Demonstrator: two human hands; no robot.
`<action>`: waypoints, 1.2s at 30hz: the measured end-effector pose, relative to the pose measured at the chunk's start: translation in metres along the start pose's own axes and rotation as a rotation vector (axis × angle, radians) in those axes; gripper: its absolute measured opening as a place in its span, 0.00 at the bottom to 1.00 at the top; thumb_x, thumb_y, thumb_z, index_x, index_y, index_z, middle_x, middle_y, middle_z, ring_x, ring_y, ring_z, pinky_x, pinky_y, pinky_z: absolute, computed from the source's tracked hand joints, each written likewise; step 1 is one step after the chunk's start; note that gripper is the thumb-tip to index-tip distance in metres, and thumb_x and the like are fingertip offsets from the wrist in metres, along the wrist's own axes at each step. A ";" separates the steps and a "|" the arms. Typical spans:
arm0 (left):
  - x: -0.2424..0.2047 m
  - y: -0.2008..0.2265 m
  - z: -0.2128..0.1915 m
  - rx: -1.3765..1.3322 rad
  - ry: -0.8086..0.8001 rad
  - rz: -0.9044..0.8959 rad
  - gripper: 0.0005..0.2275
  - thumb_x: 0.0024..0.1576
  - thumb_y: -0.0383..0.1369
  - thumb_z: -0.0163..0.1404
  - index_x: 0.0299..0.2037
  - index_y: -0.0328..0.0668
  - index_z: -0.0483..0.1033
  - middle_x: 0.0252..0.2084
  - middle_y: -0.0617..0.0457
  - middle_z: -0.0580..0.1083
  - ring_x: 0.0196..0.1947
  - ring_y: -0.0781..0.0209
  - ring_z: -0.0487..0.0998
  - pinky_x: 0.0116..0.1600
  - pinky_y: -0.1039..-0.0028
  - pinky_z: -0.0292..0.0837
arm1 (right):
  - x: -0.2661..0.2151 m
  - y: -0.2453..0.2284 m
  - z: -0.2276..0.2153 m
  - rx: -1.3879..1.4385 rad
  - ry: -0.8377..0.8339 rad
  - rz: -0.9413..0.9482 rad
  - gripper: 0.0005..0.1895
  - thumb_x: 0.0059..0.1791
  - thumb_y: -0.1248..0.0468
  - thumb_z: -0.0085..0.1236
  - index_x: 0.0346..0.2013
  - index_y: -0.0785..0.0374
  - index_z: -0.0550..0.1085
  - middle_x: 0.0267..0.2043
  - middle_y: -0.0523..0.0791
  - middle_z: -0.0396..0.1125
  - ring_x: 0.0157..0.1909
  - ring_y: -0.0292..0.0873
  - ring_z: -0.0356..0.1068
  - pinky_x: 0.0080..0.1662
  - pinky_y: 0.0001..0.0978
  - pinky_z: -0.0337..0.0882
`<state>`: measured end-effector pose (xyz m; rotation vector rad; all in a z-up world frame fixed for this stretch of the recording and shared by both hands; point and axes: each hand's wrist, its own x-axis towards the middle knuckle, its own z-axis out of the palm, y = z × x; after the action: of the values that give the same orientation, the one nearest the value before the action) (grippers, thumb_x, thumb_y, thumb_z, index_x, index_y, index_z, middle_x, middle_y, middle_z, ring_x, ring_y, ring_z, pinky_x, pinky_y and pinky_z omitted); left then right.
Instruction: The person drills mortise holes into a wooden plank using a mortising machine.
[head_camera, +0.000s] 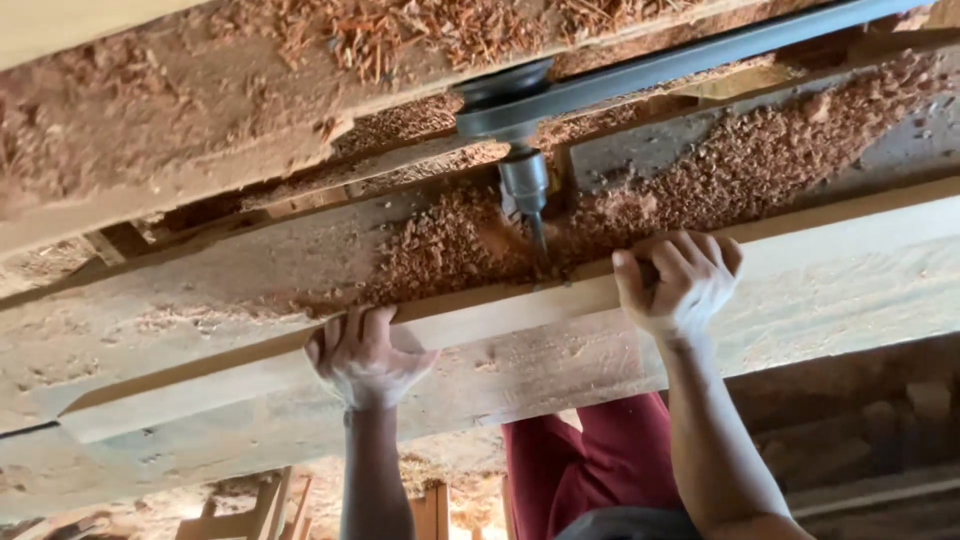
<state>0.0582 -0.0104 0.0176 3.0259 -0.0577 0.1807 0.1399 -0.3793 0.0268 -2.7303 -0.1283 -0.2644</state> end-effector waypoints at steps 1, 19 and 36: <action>-0.001 0.002 -0.001 0.005 0.016 -0.003 0.21 0.55 0.63 0.47 0.29 0.58 0.75 0.30 0.60 0.76 0.32 0.62 0.73 0.48 0.65 0.63 | -0.002 0.002 0.000 0.004 0.013 -0.010 0.25 0.58 0.42 0.50 0.21 0.49 0.69 0.25 0.37 0.67 0.29 0.40 0.60 0.49 0.40 0.59; -0.030 -0.016 -0.007 0.025 0.021 0.118 0.25 0.50 0.69 0.48 0.29 0.58 0.72 0.26 0.63 0.71 0.28 0.65 0.66 0.43 0.67 0.59 | -0.054 -0.020 -0.006 -0.049 -0.003 0.038 0.22 0.57 0.48 0.50 0.20 0.50 0.68 0.23 0.39 0.64 0.28 0.42 0.59 0.48 0.41 0.59; -0.025 -0.004 -0.016 0.065 -0.146 -0.003 0.27 0.47 0.68 0.54 0.28 0.54 0.72 0.31 0.58 0.75 0.32 0.61 0.73 0.49 0.65 0.60 | -0.040 -0.023 0.008 -0.019 -0.012 0.065 0.22 0.58 0.46 0.50 0.22 0.50 0.68 0.25 0.39 0.65 0.30 0.40 0.61 0.49 0.41 0.60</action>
<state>0.0321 -0.0034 0.0301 3.0989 -0.0605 -0.0403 0.0995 -0.3570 0.0206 -2.7498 -0.0410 -0.2317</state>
